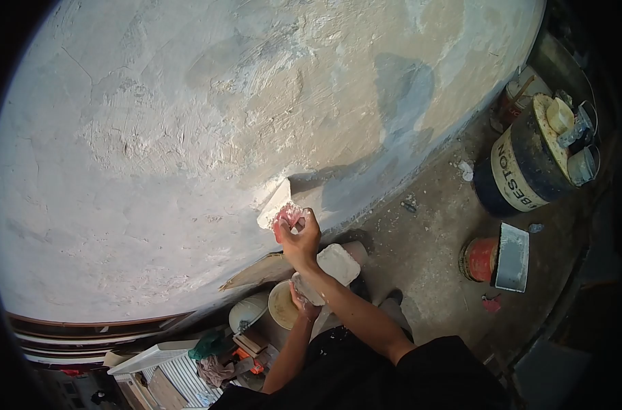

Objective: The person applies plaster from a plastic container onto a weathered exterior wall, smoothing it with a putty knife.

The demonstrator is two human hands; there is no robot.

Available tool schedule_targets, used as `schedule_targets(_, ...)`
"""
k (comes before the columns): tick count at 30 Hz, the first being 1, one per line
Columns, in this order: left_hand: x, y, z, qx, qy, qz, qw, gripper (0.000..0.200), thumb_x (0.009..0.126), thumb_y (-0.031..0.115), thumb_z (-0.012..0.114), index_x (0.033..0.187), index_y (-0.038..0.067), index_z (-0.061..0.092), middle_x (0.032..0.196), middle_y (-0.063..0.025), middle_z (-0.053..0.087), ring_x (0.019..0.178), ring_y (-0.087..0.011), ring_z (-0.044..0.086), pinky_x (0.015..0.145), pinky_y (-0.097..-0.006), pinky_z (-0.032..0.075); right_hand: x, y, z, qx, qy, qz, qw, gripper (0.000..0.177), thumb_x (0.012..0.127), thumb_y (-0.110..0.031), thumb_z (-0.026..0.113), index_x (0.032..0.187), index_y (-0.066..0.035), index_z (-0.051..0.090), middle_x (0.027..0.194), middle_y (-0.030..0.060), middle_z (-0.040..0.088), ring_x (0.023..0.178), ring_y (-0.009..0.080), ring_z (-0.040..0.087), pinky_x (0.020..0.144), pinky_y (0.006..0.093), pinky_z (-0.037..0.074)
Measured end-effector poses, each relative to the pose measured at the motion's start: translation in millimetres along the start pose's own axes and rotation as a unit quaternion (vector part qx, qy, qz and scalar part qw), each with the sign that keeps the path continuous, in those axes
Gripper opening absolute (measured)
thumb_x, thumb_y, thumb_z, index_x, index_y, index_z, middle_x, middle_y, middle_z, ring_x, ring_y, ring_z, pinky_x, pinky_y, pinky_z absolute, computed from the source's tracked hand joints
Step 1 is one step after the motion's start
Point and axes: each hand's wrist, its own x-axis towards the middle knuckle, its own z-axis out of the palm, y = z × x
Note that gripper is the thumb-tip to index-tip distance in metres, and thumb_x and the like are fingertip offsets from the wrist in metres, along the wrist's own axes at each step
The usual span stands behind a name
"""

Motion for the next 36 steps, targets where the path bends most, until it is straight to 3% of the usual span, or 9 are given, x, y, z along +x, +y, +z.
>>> schedule_targets(5,2,-14,0,0.026,0.008,-0.008,1.0,0.064,0.091,0.061,0.033,0.132,0.014,0.047,0.13,-0.0057,0.053,0.119,-0.029,0.05,0.101,-0.0467,0.038,22,50,-62,0.137,0.106,0.173,0.97,0.027,0.08,0.004,0.062,0.106,0.003,0.055,0.101,0.0111,0.063,0.092,0.0162,0.062,0.08,0.0261,0.048)
schedule_targets(8,-5,-18,15,0.038,-0.014,-0.009,0.999,0.064,0.092,0.06,0.033,0.133,0.013,0.046,0.131,-0.0074,0.052,0.12,-0.0301,0.05,0.102,-0.047,0.037,51,97,-88,0.147,0.181,0.197,0.952,0.028,0.081,0.004,0.063,0.108,0.003,0.056,0.102,0.0104,0.063,0.092,0.0163,0.062,0.08,0.0264,0.048)
schedule_targets(11,-7,-17,20,0.022,-0.036,-0.041,0.998,0.065,0.092,0.06,0.032,0.134,0.013,0.045,0.132,-0.0086,0.051,0.12,-0.0307,0.049,0.102,-0.0472,0.037,81,110,-90,0.139,0.189,0.203,0.95,0.027,0.082,0.004,0.063,0.108,0.004,0.057,0.104,0.01,0.063,0.093,0.0165,0.062,0.08,0.0267,0.048)
schedule_targets(14,-6,-15,13,0.072,-0.024,-0.035,0.997,0.068,0.092,0.063,0.024,0.137,0.015,0.043,0.136,-0.007,0.049,0.123,-0.0291,0.048,0.104,-0.0473,0.037,93,107,-75,0.161,0.152,0.154,0.963,0.027,0.083,0.003,0.063,0.109,0.005,0.058,0.105,0.0095,0.063,0.093,0.0159,0.061,0.081,0.0258,0.048)
schedule_targets(23,-6,-8,11,0.063,-0.005,-0.05,0.997,0.068,0.091,0.064,0.027,0.136,0.016,0.043,0.135,-0.0069,0.05,0.123,-0.0295,0.048,0.104,-0.0487,0.036,74,72,-57,0.213,0.092,0.105,0.967,0.021,0.083,0.004,0.063,0.103,0.003,0.061,0.096,0.0063,0.063,0.087,0.0123,0.06,0.079,0.0237,0.047)
schedule_targets(25,-7,-9,13,0.051,-0.016,-0.053,0.997,0.069,0.089,0.065,0.033,0.135,0.014,0.044,0.134,-0.0075,0.05,0.121,-0.0301,0.048,0.103,-0.0477,0.036,73,60,-49,0.219,0.089,0.097,0.967,0.021,0.082,0.004,0.063,0.103,0.003,0.061,0.094,0.006,0.063,0.084,0.0115,0.06,0.077,0.0233,0.047)
schedule_targets(31,-9,-8,13,0.047,-0.023,-0.035,0.998,0.068,0.089,0.064,0.036,0.133,0.013,0.047,0.131,-0.007,0.053,0.12,-0.0294,0.049,0.102,-0.0469,0.036,67,-1,-8,0.213,0.072,0.07,0.972,0.009,0.082,0.008,0.057,0.08,0.0,0.055,0.074,0.0014,0.056,0.065,0.0087,0.052,0.059,0.0239,0.042)
schedule_targets(35,-6,-8,0,0.056,-0.057,-0.012,0.997,0.067,0.093,0.062,0.024,0.137,0.013,0.041,0.135,-0.0078,0.049,0.124,-0.0287,0.047,0.106,-0.0467,0.033,63,-22,22,0.216,0.013,0.026,0.976,0.01,0.082,0.007,0.059,0.079,-0.001,0.055,0.07,0.0022,0.055,0.062,0.0086,0.05,0.057,0.0244,0.04)
schedule_targets(36,-6,-7,0,0.043,-0.043,-0.018,0.998,0.067,0.092,0.062,0.028,0.135,0.013,0.044,0.133,-0.0076,0.051,0.122,-0.0287,0.048,0.105,-0.0469,0.034,62,-22,31,0.166,0.023,0.013,0.986,0.01,0.082,0.007,0.057,0.077,-0.002,0.055,0.068,0.0013,0.053,0.061,0.0081,0.049,0.055,0.024,0.039)
